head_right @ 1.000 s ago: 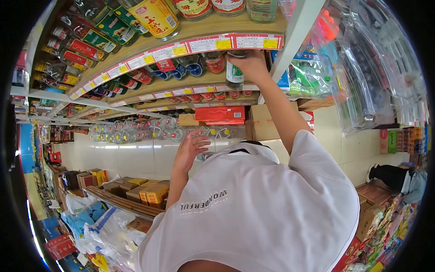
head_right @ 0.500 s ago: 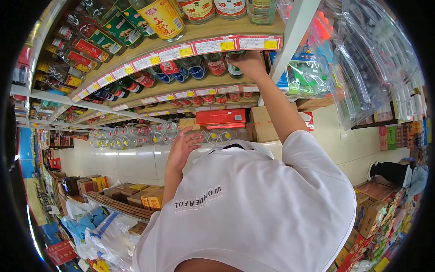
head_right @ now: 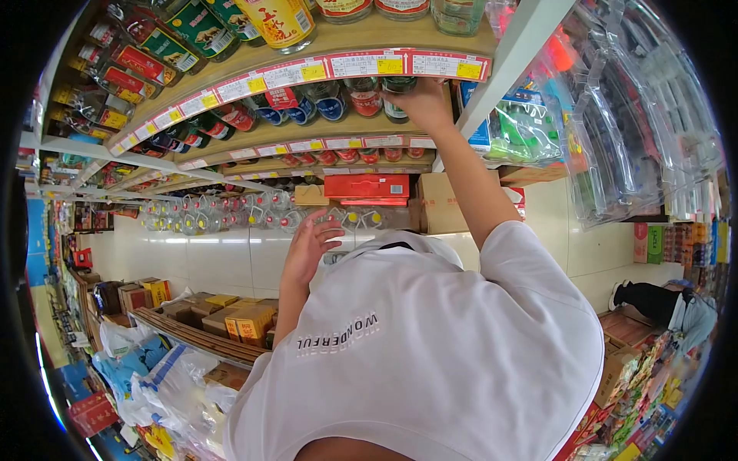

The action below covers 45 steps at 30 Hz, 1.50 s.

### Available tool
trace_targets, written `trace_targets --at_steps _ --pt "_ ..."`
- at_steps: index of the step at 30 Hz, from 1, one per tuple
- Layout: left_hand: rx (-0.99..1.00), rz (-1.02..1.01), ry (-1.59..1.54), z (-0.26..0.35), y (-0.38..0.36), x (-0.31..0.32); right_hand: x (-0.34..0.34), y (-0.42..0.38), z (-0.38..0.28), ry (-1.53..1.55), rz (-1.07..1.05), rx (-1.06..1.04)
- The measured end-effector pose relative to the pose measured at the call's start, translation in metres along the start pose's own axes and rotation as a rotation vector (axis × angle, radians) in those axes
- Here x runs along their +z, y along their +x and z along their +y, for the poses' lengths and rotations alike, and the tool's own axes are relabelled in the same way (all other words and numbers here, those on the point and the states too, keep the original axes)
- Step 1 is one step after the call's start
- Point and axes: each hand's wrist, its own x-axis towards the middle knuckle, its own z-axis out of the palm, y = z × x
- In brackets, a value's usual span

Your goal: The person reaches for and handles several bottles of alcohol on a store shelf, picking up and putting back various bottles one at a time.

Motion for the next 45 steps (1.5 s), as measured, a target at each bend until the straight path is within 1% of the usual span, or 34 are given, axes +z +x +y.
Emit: trace_targets --at_steps 2,5,11,14,15,18,19,22,23,26,27,30,31,34,35,38,39,42,45 --pt "-0.004 -0.006 0.003 0.0 0.0 0.0 0.0 -0.002 -0.005 -0.002 0.034 -0.014" --pt "-0.008 -0.011 0.008 0.004 0.0 0.003 -0.001 -0.006 -0.013 0.099 0.049 0.041" --pt "-0.058 -0.01 0.004 0.001 0.003 -0.003 -0.011 -0.022 -0.027 0.178 0.036 0.185" --pt "-0.076 0.009 -0.012 -0.003 0.002 -0.006 -0.012 -0.041 -0.035 0.052 0.134 0.129" --pt "-0.084 0.018 -0.015 -0.005 0.001 -0.007 -0.008 -0.052 -0.03 0.024 0.222 0.013" --pt "-0.102 0.037 -0.006 -0.011 -0.001 -0.015 -0.004 -0.081 -0.041 -0.025 0.28 0.039" --pt "-0.097 0.037 -0.05 -0.014 -0.003 -0.019 0.001 -0.087 -0.044 -0.085 0.275 -0.01" --pt "-0.088 0.029 -0.083 -0.02 -0.007 -0.031 0.024 -0.092 -0.06 0.113 0.158 -0.001" --pt "-0.095 0.047 -0.094 -0.021 -0.011 -0.034 0.033 -0.086 -0.063 0.098 0.127 -0.021" --pt "-0.088 0.087 -0.108 -0.011 -0.018 -0.045 0.055 -0.059 -0.098 0.189 0.064 0.064" --pt "-0.079 0.093 -0.107 -0.007 -0.021 -0.05 0.072 -0.048 -0.097 0.238 0.111 0.002" --pt "-0.06 0.107 -0.083 0.015 -0.031 -0.068 0.084 -0.022 -0.12 0.205 0.023 0.095" --pt "-0.052 0.112 -0.076 0.022 -0.034 -0.074 0.081 -0.014 -0.132 0.172 -0.074 0.234" --pt "0.009 0.106 -0.049 0.041 -0.041 -0.094 0.104 0.002 -0.119 -0.016 0.061 0.015" --pt "0.023 0.115 -0.047 0.045 -0.042 -0.101 0.109 0.009 -0.113 -0.01 0.087 -0.043" --pt "0.06 0.111 -0.039 0.057 -0.045 -0.11 0.114 0.019 -0.116 -0.395 0.265 -0.366" --pt "0.067 0.105 -0.039 0.06 -0.045 -0.111 0.119 0.021 -0.118 -0.351 0.213 -0.223" --pt "0.065 0.111 -0.029 0.065 -0.046 -0.109 0.114 0.028 -0.129 -0.27 0.055 -0.098" --pt "0.079 0.089 -0.03 0.064 -0.046 -0.108 0.111 0.034 -0.123 -0.335 -0.019 -0.122"
